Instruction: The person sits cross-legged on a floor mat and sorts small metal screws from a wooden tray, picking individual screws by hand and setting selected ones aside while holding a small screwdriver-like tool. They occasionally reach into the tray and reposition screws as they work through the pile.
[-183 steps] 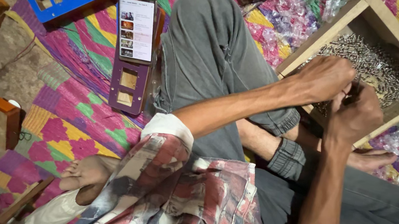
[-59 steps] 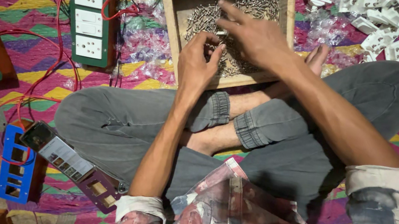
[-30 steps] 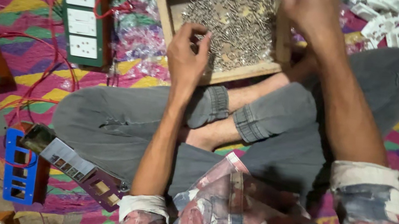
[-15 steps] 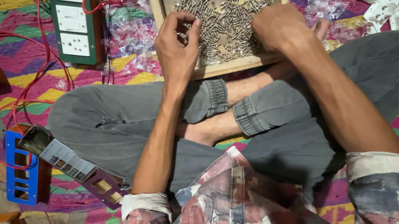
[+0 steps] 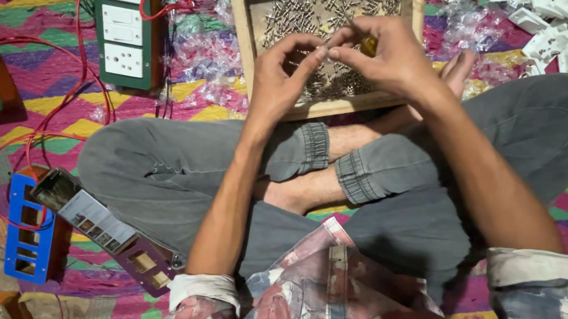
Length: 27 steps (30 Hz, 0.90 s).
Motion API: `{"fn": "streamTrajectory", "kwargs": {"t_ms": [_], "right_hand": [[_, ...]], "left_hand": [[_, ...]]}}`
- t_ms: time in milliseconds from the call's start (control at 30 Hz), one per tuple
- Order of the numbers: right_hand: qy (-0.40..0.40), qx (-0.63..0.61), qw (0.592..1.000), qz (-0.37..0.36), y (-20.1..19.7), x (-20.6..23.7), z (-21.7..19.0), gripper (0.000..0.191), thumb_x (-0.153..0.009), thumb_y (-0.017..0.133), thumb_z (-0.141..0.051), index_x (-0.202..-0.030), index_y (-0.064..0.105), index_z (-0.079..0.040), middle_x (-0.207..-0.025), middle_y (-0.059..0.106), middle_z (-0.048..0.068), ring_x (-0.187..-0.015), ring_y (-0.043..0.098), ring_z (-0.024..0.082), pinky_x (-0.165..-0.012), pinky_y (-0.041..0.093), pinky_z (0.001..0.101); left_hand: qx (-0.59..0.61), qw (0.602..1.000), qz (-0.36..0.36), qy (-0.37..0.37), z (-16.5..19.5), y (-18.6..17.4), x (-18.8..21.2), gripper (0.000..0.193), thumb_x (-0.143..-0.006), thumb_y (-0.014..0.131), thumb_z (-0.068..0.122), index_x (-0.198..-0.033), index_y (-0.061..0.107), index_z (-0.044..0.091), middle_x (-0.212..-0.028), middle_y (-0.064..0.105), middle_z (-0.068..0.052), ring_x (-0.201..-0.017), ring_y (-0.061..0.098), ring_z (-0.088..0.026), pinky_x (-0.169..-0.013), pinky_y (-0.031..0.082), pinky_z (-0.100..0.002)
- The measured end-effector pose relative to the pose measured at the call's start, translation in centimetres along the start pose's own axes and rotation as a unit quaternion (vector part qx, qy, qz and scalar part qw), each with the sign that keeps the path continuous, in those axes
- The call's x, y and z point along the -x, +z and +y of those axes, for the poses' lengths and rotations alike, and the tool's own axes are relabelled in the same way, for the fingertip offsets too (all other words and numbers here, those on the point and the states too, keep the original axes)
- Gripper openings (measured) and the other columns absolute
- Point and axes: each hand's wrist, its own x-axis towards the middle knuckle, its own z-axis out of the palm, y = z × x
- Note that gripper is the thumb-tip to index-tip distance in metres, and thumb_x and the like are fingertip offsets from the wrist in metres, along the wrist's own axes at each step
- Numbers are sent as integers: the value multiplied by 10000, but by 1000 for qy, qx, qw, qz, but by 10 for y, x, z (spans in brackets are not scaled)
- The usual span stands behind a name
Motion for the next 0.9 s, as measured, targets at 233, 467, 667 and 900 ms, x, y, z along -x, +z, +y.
{"fn": "streamTrajectory", "kwargs": {"t_ms": [233, 467, 667, 900], "right_hand": [[22, -4, 998, 63, 13, 3, 8, 237, -956, 780, -174, -1143, 760, -30, -924, 763, 56, -793, 618, 67, -683, 500, 256], [-35, 75, 992, 92, 25, 8, 3, 182, -964, 756, -185, -1061, 763, -31, -876, 752, 85, -743, 677, 105, -664, 514, 281], [-35, 39, 989, 140, 37, 8, -1, 164, -983, 709, -151, -1051, 696, -3, -845, 718, 71, -723, 655, 105, -632, 507, 283], [-8, -75, 997, 21, 31, 7, -3, 210, -1130, 482, -165, -1284, 510, -25, -858, 653, 13, -786, 663, 92, -674, 541, 274]], "left_hand": [[30, 998, 42, 20, -11, -3, -3, 102, -992, 699, 78, -1060, 753, 25, -906, 758, -31, -829, 696, -86, -751, 563, -246], [-18, 996, 78, 44, -2, -1, -1, 126, -961, 728, 94, -1062, 739, 20, -911, 756, -40, -834, 692, -98, -747, 559, -253], [30, 998, 46, 2, -8, 5, -2, 166, -949, 766, 134, -1060, 755, 10, -899, 759, -32, -811, 669, -78, -726, 544, -235], [62, 990, 125, -34, -23, -5, -3, 183, -948, 758, 150, -1057, 775, 4, -883, 768, -45, -772, 676, -92, -688, 534, -240]]}}
